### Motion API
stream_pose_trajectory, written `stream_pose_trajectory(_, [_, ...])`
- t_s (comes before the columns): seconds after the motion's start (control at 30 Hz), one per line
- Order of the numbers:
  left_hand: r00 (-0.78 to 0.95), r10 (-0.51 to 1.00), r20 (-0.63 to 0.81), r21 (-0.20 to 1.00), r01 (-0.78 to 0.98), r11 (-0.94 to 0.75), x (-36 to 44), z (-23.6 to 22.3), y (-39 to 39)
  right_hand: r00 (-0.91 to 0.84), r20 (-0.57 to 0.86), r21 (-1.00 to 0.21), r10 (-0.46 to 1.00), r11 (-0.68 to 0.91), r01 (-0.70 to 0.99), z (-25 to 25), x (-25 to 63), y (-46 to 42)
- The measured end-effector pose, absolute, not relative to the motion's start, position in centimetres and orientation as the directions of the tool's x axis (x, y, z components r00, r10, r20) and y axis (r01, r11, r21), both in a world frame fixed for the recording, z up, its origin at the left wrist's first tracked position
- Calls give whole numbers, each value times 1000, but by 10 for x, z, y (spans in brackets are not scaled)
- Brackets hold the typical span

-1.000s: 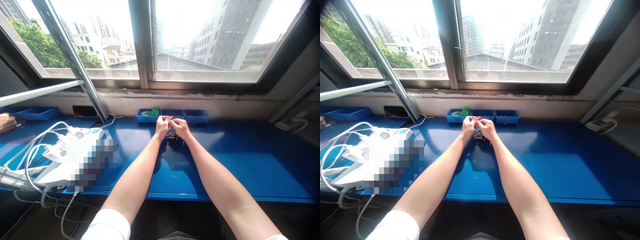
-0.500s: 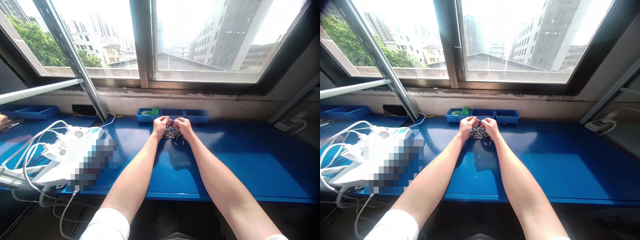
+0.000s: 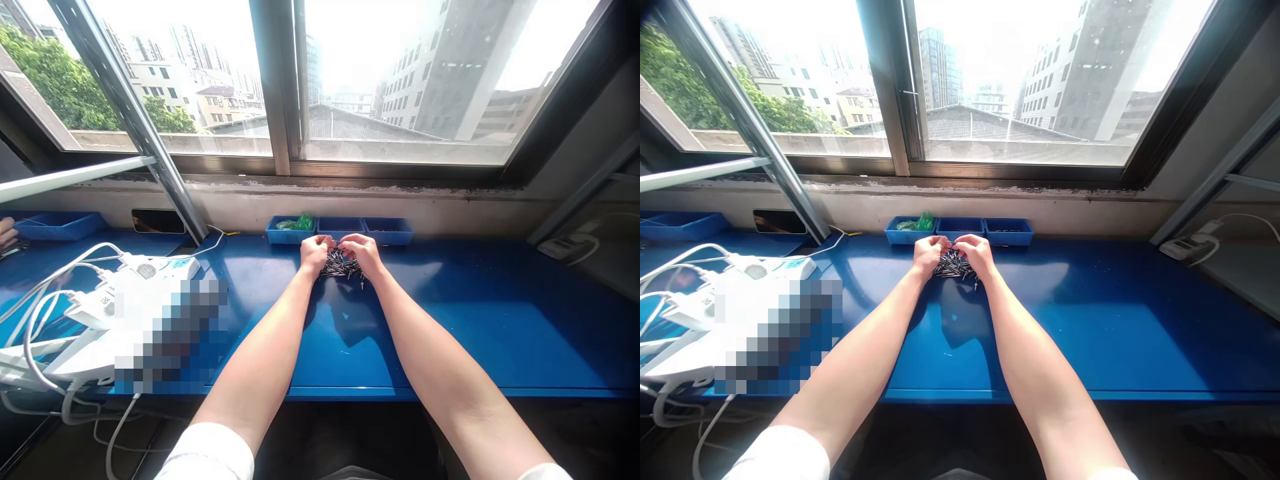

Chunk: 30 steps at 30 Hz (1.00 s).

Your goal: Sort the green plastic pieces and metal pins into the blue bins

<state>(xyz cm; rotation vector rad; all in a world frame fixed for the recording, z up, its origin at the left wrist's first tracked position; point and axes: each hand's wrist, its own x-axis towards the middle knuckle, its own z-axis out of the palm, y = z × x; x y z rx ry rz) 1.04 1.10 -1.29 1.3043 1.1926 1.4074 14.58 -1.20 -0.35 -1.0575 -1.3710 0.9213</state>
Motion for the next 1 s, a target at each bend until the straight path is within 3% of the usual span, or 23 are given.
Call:
stream_pose_trajectory(0.1, [-127, 972, 198, 980, 47, -193, 10, -14, 13, 81, 319, -943, 944, 307, 132, -4, 152, -9])
stream_pose_trajectory(0.2, [-214, 948, 236, 967, 146, -207, 7, -13, 14, 216, 407, -895, 888, 340, 289, -7, 163, -5])
stream_pose_trajectory(0.3, [-254, 925, 283, 941, 260, -217, 3, -11, 12, 354, 475, -820, 805, 259, 510, -10, 175, 0])
stream_pose_trajectory(0.47, [-241, 924, 296, 915, 349, -202, 2, -7, 5, 418, 485, -770, 768, 149, 621, -14, 187, 7])
stream_pose_trajectory(0.73, [-188, 930, 314, 865, 461, -199, 1, -10, 7, 360, 400, -707, 843, 33, 707, -13, 183, 3])
stream_pose_trajectory(0.87, [-86, 946, 314, 779, 592, -205, -4, -20, 13, 302, 489, -669, 818, 130, 732, -15, 176, 2])
stream_pose_trajectory(1.0, [39, 945, 325, 645, 722, -251, -3, -29, 17, 106, 444, -590, 890, 201, 782, -22, 168, 4])
